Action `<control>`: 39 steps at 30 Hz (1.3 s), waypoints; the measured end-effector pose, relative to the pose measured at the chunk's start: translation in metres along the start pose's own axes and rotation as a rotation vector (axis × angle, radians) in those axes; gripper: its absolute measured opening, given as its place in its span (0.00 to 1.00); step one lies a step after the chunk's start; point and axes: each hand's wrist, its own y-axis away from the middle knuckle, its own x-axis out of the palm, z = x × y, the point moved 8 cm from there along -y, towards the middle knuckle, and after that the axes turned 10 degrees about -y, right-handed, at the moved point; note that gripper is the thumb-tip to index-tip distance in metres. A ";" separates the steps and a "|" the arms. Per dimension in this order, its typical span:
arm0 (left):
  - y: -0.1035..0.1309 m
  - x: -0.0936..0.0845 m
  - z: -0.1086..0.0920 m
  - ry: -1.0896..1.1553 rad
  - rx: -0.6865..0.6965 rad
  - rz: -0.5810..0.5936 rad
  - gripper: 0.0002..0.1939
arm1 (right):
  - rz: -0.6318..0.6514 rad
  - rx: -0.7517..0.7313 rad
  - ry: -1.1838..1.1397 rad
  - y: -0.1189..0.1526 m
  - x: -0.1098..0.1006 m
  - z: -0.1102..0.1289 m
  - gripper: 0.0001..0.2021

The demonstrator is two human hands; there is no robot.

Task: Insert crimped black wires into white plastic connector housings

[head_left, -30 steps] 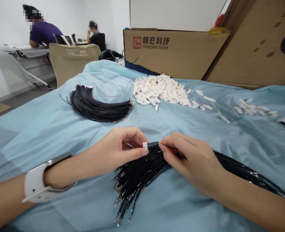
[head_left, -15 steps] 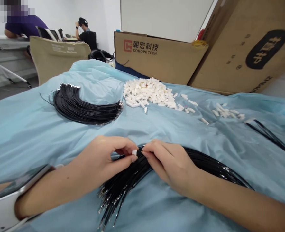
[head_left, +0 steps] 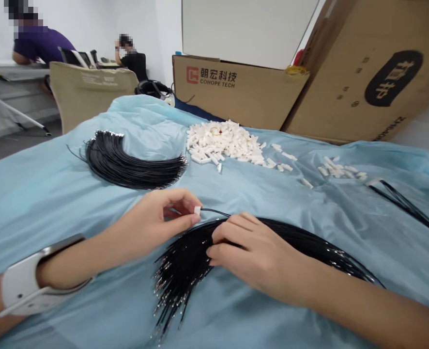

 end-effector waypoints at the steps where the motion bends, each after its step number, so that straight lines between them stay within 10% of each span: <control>1: 0.000 0.001 0.001 0.026 -0.011 0.017 0.09 | 0.000 -0.002 -0.009 0.001 0.001 0.000 0.07; 11: 0.000 0.008 0.004 0.165 -0.103 0.126 0.13 | -0.284 0.105 -0.178 0.003 -0.024 -0.009 0.08; 39: 0.000 0.002 0.004 0.260 -0.174 0.092 0.09 | -0.317 0.301 0.162 0.006 -0.038 -0.020 0.06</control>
